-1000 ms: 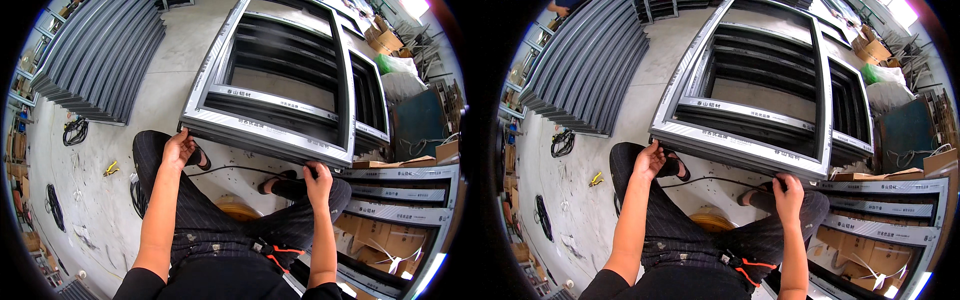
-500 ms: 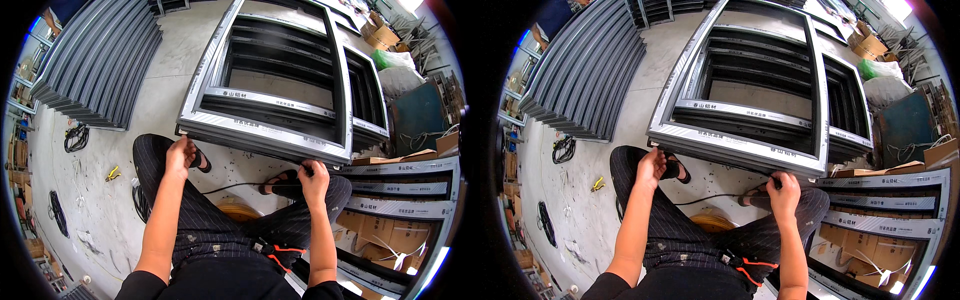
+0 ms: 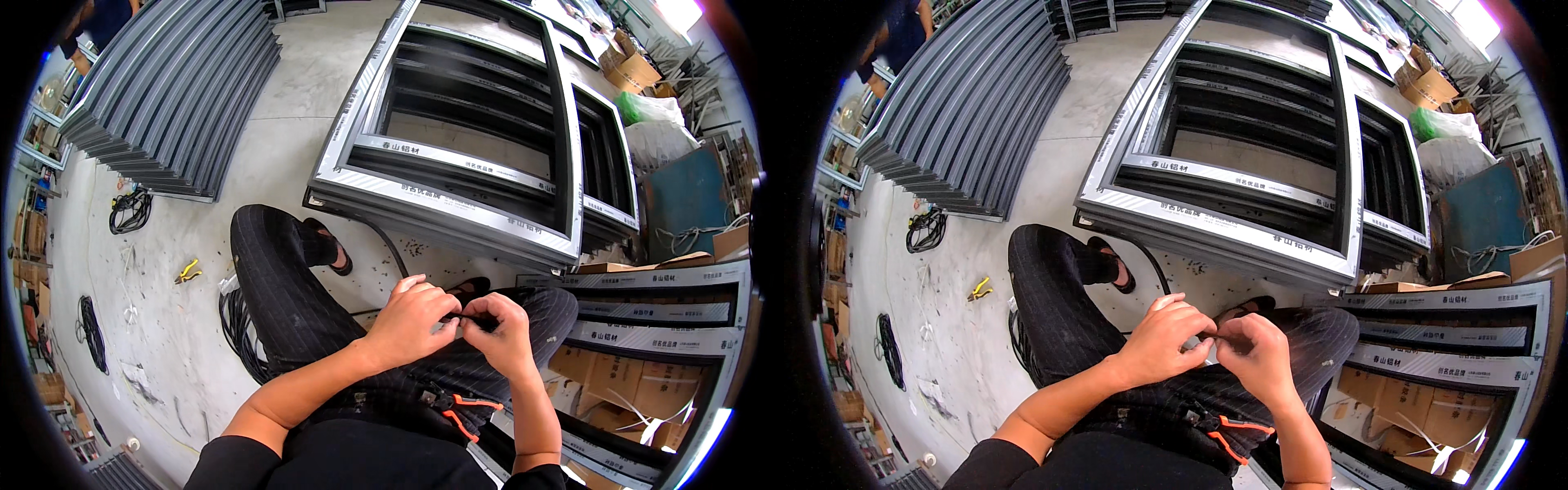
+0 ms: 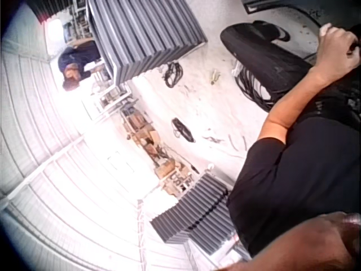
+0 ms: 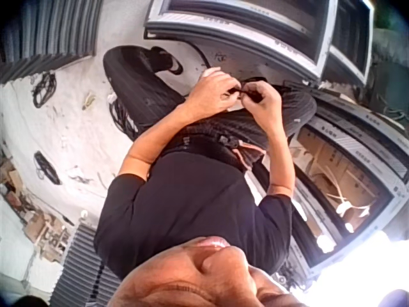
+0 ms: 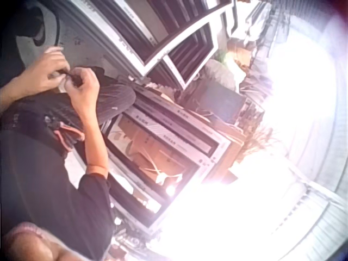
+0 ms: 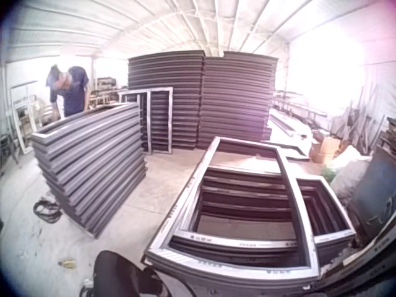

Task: The person fits a rubber gasket seal into the groove of a metal window frame by hand and using a small tool, then lifts and moves the frame onto a stack.

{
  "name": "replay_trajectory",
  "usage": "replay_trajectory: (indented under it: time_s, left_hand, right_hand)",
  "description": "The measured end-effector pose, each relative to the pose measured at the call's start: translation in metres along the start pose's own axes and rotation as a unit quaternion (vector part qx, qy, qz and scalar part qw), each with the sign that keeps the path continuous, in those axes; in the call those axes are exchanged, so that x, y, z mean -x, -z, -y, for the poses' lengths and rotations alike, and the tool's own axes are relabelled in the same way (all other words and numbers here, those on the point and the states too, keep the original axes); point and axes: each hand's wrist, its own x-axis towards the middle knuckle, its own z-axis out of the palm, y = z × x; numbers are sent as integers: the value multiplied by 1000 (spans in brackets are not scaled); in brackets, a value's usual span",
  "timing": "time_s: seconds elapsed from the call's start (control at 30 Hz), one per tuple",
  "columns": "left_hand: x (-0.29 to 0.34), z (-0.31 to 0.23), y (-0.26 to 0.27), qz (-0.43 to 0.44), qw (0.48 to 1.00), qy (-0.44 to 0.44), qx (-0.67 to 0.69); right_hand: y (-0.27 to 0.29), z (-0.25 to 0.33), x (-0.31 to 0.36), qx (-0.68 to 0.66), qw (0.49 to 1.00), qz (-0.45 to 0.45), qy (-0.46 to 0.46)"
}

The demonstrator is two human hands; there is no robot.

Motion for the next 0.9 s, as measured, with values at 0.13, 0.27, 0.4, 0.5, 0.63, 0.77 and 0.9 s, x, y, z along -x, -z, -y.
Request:
replay_trajectory:
  time_s: [0.13, 0.27, 0.4, 0.5, 0.63, 0.77, 0.9]
  left_hand:
    - [7, 4, 0, -14, 1000, 12, 21]
    - [15, 10, 8, -46, 996, 57, 45]
    - [20, 24, 18, -38, 989, 100, 106]
    - [24, 28, 17, -28, 966, 170, 194]
    - [26, 25, 14, -32, 968, 158, 194]
    - [25, 21, 18, -15, 967, 160, 198]
    - [23, 18, 17, -9, 969, 152, 196]
  right_hand:
    - [-6, 4, 5, 4, 1000, 28, -12]
    - [-5, 14, 33, 209, 971, -49, 104]
    - [1, -3, 97, 243, 946, 212, 16]
    - [-12, -18, 123, 280, 927, 249, 0]
    - [-19, -30, 121, 292, 916, 276, -5]
    - [-2, -35, 95, -1, 957, 191, -219]
    - [-10, -32, 56, -571, 727, 138, -356]
